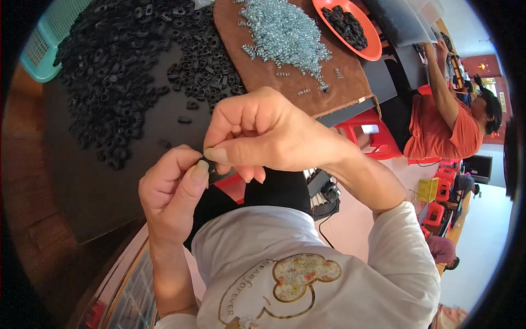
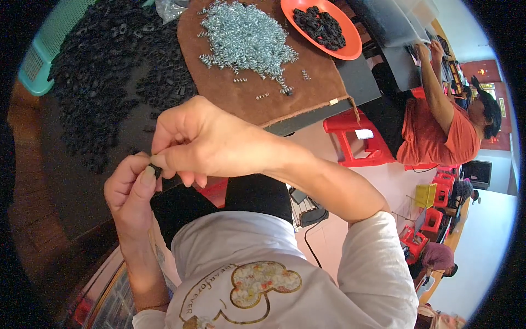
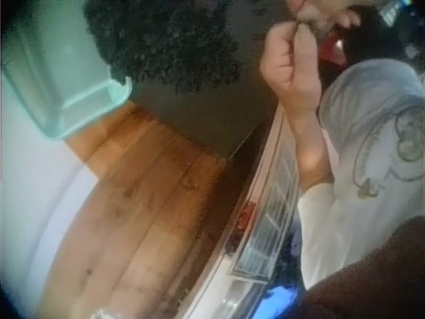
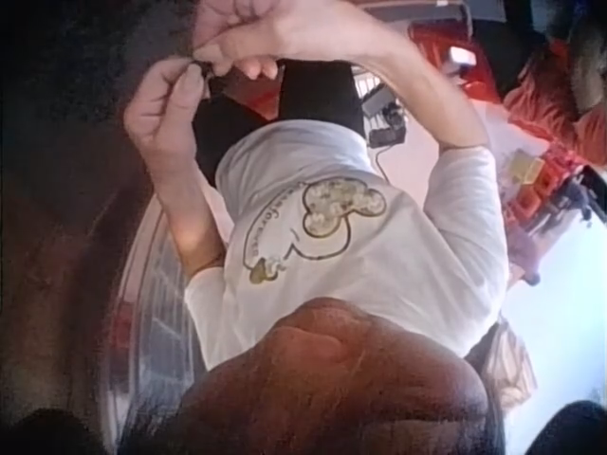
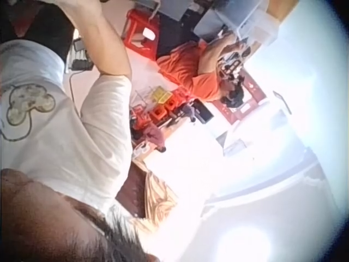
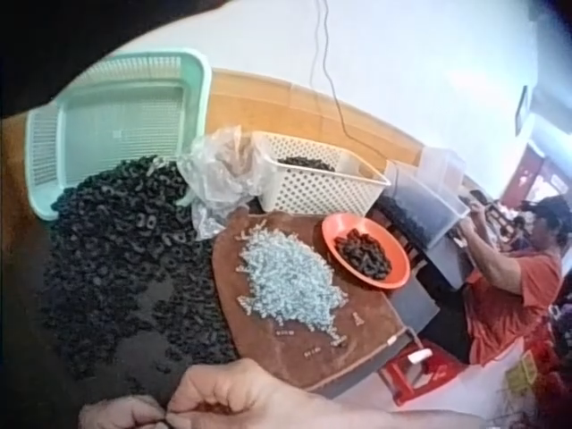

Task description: Manually inserting small beads into circular black rubber components at a workshop table.

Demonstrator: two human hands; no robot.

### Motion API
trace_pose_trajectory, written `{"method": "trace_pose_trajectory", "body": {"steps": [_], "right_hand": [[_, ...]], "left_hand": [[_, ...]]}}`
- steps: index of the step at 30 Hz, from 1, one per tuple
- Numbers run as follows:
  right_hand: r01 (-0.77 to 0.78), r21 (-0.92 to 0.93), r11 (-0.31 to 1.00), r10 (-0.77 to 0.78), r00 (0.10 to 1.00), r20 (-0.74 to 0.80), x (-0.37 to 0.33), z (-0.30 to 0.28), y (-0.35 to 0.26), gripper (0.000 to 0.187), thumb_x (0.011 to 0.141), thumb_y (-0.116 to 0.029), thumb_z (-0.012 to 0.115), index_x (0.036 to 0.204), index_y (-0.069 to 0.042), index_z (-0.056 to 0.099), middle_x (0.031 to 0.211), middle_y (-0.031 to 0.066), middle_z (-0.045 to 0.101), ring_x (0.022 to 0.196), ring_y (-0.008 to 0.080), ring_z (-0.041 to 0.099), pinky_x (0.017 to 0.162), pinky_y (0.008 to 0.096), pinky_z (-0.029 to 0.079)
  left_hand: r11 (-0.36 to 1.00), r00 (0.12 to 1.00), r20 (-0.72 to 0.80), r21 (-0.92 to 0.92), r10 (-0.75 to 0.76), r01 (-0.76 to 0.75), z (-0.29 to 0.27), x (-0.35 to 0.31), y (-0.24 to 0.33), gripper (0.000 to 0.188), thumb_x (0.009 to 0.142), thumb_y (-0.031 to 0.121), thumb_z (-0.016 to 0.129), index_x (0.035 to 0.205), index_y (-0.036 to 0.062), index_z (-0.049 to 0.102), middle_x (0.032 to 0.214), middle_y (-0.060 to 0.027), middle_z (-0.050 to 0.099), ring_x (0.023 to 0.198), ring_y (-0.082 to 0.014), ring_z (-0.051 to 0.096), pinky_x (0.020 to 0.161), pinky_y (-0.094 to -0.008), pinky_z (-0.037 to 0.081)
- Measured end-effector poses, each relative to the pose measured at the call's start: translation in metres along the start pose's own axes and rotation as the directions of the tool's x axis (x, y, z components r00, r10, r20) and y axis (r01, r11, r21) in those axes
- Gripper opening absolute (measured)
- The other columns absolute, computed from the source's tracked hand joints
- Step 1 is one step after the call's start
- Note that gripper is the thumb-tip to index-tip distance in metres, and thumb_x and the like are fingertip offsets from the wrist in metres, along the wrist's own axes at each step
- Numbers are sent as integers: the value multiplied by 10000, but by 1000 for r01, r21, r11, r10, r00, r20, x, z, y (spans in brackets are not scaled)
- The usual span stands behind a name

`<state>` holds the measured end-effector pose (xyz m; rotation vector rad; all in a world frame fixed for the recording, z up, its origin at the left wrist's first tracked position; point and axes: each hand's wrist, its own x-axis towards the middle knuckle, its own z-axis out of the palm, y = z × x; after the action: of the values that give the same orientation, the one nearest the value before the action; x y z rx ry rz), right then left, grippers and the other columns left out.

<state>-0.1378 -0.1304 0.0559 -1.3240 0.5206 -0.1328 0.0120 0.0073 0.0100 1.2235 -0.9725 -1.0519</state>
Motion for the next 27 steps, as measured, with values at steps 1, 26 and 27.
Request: {"method": "trace_pose_trajectory", "body": {"steps": [1,26,27], "right_hand": [[2,2,1000,-2,1000,-5,0,0,1,52,905,-35,634,903,18,634,760,52,660,553,66,585,471,210,467],[465,-794,392,-652,749,118,6,10,27,529,790,-251,774,1152,49,530,857,142,560,672,301,610,537,378,499],[460,-826,326,-677,723,135,7,10,27,520,777,-242,777,1132,52,536,847,139,558,649,299,601,523,373,494]], "left_hand": [[1000,999,-36,-21,-7,6,2,0,-2,225,912,205,631,952,-17,642,805,-12,601,664,-61,487,604,-184,367],[974,975,-161,-194,-152,120,5,6,9,176,945,141,623,886,-22,656,707,4,601,596,-30,474,529,-188,362],[974,976,-159,-195,-150,118,4,7,9,176,945,141,623,886,-22,656,707,4,601,596,-30,474,529,-188,362]]}}
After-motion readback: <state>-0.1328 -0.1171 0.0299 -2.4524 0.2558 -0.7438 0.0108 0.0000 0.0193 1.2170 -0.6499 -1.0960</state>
